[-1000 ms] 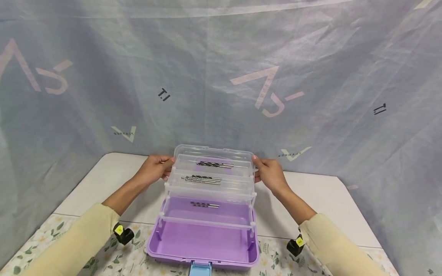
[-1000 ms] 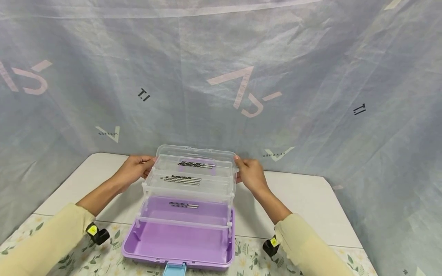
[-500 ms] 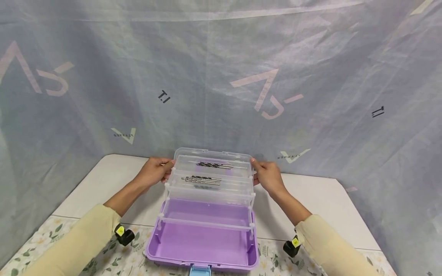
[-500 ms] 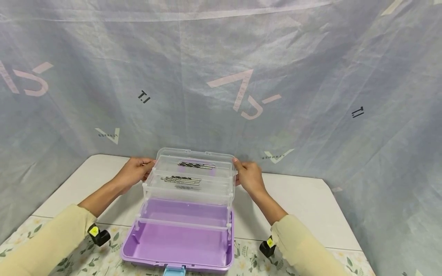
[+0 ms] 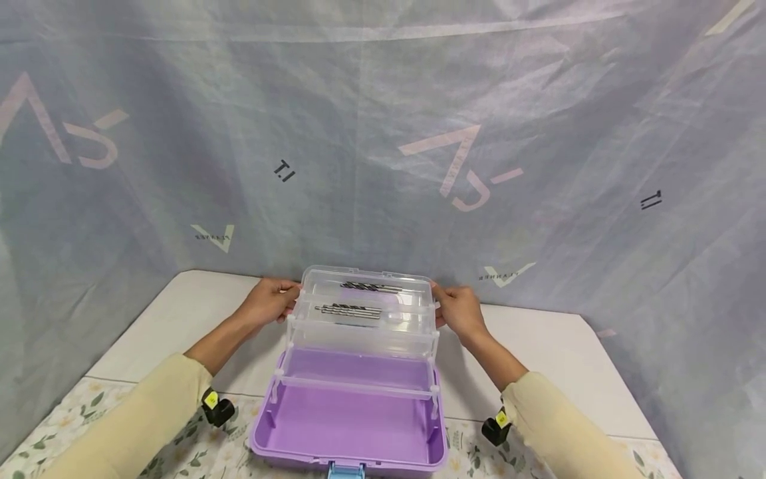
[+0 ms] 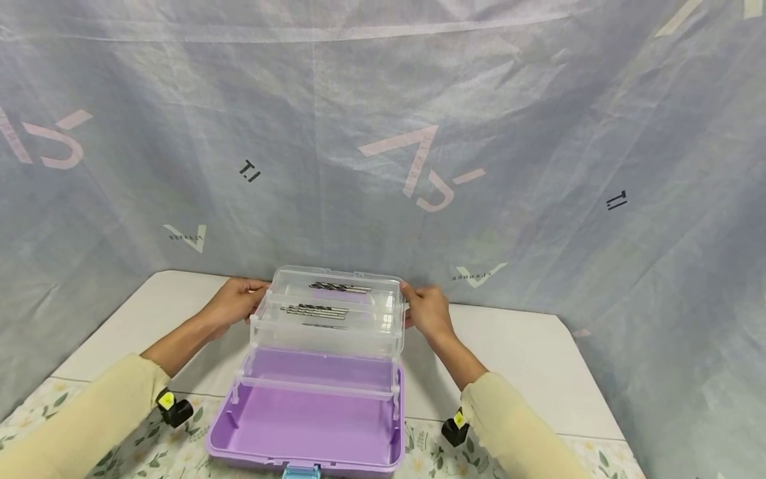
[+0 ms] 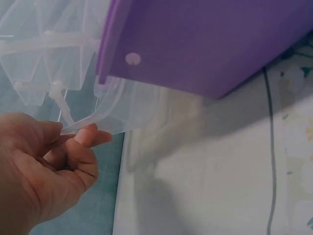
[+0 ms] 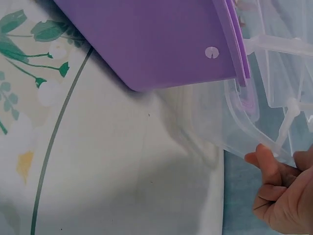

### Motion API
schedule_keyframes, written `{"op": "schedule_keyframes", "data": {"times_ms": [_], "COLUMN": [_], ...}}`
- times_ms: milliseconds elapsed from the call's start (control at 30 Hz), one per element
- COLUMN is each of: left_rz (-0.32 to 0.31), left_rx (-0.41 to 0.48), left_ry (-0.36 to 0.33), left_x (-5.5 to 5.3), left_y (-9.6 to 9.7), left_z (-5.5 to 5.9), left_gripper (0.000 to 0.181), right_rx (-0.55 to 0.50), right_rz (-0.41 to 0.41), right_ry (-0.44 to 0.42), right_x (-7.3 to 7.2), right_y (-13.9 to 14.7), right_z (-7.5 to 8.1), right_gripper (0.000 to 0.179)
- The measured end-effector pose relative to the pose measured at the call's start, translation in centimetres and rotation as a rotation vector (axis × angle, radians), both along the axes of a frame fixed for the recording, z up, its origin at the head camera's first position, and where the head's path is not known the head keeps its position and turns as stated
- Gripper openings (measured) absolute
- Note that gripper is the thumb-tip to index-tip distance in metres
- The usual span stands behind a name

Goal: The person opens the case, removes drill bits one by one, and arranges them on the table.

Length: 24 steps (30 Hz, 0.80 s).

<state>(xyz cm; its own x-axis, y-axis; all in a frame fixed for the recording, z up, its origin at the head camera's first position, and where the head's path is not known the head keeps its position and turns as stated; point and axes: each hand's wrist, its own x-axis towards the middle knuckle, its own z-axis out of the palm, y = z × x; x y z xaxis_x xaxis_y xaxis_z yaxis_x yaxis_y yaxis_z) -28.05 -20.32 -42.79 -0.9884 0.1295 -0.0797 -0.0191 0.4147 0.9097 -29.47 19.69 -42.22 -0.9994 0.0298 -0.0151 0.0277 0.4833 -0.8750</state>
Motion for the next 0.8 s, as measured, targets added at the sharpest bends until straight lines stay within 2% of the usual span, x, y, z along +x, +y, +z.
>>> {"op": "schedule_keyframes", "data": {"times_ms": [300,567,800], "left_rz": [0.02,0.054,0.054], "left_rx": [0.034,0.04,0.026], "left_ry": [-0.004,-0.021,-0.029], "left_x": [0.53,0.3,0.59], "left_y": [0.04,0.6,0.58], "left_z": [-0.4,-0.78,-0.46], "left_gripper": [0.047,0.045,0.046], "right_rx": [-0.012,-0.035,0.002], "right_rz": [-0.021,-0.055,-0.059], "right_ry": [-0.021,-0.017,-0.017], "right_x": [0.18,-0.16,-0.23], "right_y": [-0.14,-0.12,-0.15], "right_z": [-0.1,-0.72,-0.7], "right_gripper": [0.052,0.048,0.047]}}
